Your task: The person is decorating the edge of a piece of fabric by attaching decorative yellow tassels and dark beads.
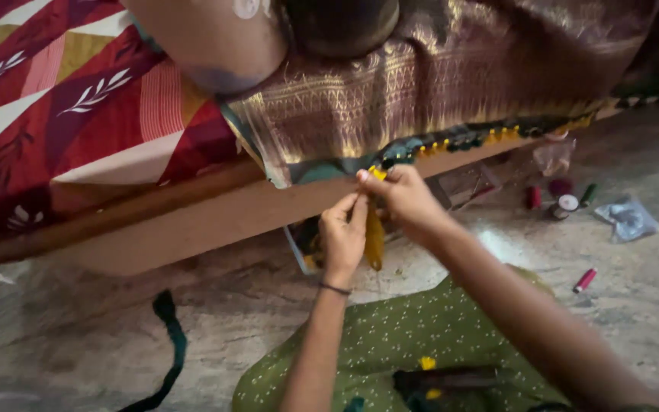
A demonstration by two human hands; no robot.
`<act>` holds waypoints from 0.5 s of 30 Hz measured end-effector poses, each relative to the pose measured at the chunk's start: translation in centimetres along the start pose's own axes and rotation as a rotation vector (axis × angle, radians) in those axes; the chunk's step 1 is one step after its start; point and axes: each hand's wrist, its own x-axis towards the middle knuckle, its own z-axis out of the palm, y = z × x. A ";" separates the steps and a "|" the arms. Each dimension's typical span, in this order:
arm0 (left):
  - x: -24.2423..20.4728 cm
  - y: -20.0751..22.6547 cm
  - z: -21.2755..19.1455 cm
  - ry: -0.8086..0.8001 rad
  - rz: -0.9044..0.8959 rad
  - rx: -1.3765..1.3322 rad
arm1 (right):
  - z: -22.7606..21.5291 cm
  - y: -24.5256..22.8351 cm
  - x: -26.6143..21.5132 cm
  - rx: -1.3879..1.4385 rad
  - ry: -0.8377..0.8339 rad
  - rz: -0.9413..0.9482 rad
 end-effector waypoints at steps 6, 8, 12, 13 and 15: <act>0.8 3.6 -0.9 0.109 0.134 0.077 | 0.9 2.5 -0.8 -0.198 0.183 -0.337; 1.3 4.3 -1.5 0.111 -0.060 -0.094 | 1.1 2.8 -1.6 -0.172 0.168 -0.408; 2.8 2.6 -1.8 -0.186 -0.174 -0.485 | 1.9 1.7 -2.6 -0.006 0.052 -0.324; 3.4 2.5 -1.6 -0.234 -0.183 -0.499 | 1.9 1.5 -2.6 0.019 0.048 -0.317; 3.4 3.5 -1.4 -0.213 -0.215 -0.459 | 2.1 1.1 -2.9 0.035 0.040 -0.285</act>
